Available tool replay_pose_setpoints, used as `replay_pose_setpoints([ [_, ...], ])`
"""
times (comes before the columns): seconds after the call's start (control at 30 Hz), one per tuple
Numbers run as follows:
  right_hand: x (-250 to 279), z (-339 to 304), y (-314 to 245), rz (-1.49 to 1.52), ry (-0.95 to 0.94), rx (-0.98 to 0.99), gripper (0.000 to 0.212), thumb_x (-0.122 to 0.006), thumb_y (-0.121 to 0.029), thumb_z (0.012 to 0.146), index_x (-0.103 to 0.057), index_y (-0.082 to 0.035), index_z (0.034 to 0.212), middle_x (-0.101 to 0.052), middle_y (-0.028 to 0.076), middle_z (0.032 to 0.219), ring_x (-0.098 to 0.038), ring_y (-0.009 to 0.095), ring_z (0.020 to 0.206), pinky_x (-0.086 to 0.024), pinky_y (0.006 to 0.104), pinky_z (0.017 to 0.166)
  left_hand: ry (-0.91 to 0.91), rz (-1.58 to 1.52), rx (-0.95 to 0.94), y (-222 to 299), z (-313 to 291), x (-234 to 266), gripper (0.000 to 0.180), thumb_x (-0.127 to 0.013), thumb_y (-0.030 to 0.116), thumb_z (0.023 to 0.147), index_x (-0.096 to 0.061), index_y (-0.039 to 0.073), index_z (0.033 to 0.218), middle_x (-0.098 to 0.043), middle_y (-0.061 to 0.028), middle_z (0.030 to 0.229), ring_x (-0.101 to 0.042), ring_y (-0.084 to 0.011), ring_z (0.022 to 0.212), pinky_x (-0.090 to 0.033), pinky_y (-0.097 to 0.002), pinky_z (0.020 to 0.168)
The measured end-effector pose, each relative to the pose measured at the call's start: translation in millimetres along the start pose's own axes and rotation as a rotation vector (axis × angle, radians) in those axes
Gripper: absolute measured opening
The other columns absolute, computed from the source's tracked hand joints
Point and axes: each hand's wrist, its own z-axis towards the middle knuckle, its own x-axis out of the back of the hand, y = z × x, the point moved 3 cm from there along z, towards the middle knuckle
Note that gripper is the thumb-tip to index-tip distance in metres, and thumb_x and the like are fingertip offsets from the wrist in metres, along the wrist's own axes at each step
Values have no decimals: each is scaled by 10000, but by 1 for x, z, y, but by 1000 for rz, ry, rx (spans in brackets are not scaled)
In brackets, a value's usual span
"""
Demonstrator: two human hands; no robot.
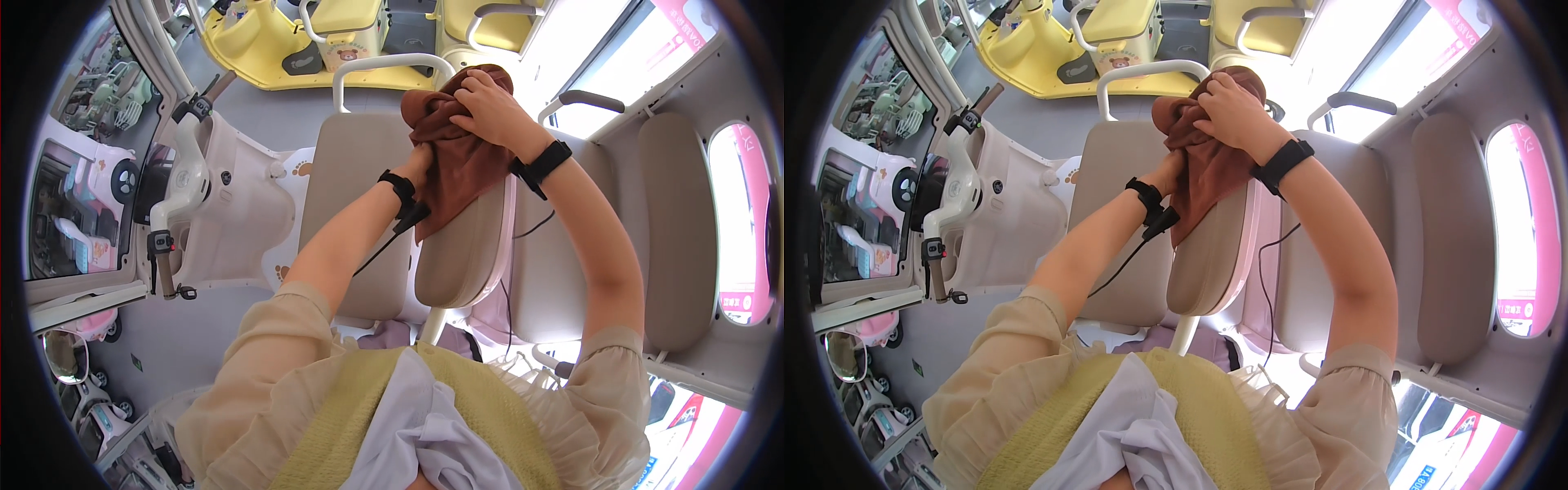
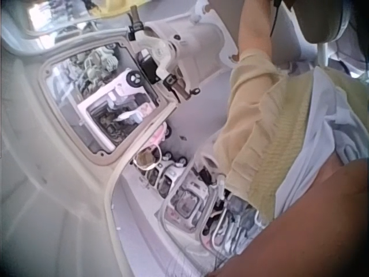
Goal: Cleaning and wiping down the seats and armrests of multiple electric scooters or bikes using a cloth.
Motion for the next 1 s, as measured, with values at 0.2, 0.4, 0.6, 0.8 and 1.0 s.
replay_pose_setpoints([
  [0.2,-9,16,29,110,-77,-205,325,-528,-240,740,-523,-27,986,-471,141,1029,-392,284,1026,-337,337,871,-83,-127,34,43,-3,-20,483,-221,395,865,-331,41,1175,-446,-126,1124,-454,-216,1005,-391,-319,850],
  [0.4,-20,15,50,475,-149,-368,350,-446,-258,802,-486,-43,1075,-466,161,1075,-434,275,1012,-346,326,858,-150,-279,-128,85,-38,-49,475,-257,408,855,-355,62,1166,-439,-100,1139,-469,-206,989,-402,-310,833],
  [0.6,-18,-14,55,656,-79,-680,358,-347,-252,799,-498,-25,1031,-508,231,998,-452,359,971,-342,353,853,-206,96,-400,120,-50,-64,400,-338,328,859,-352,80,1173,-436,-82,1136,-472,-191,976,-422,-299,800],
  [0.8,-25,-71,36,827,-93,-910,419,-289,-280,822,-481,37,1018,-530,211,979,-512,301,916,-391,339,789,-218,98,-405,121,-41,-62,414,-385,296,857,-312,72,1198,-424,-66,1139,-439,-159,1008,-403,-286,825],
  [1.0,-30,-114,-15,1520,-76,-1065,415,-268,-337,847,-460,-29,1049,-523,57,928,-530,122,776,-459,257,677,-204,771,-717,128,-71,-87,332,-336,274,863,-429,114,1138,-393,-82,1179,-382,-209,1065,-332,-327,883],
])
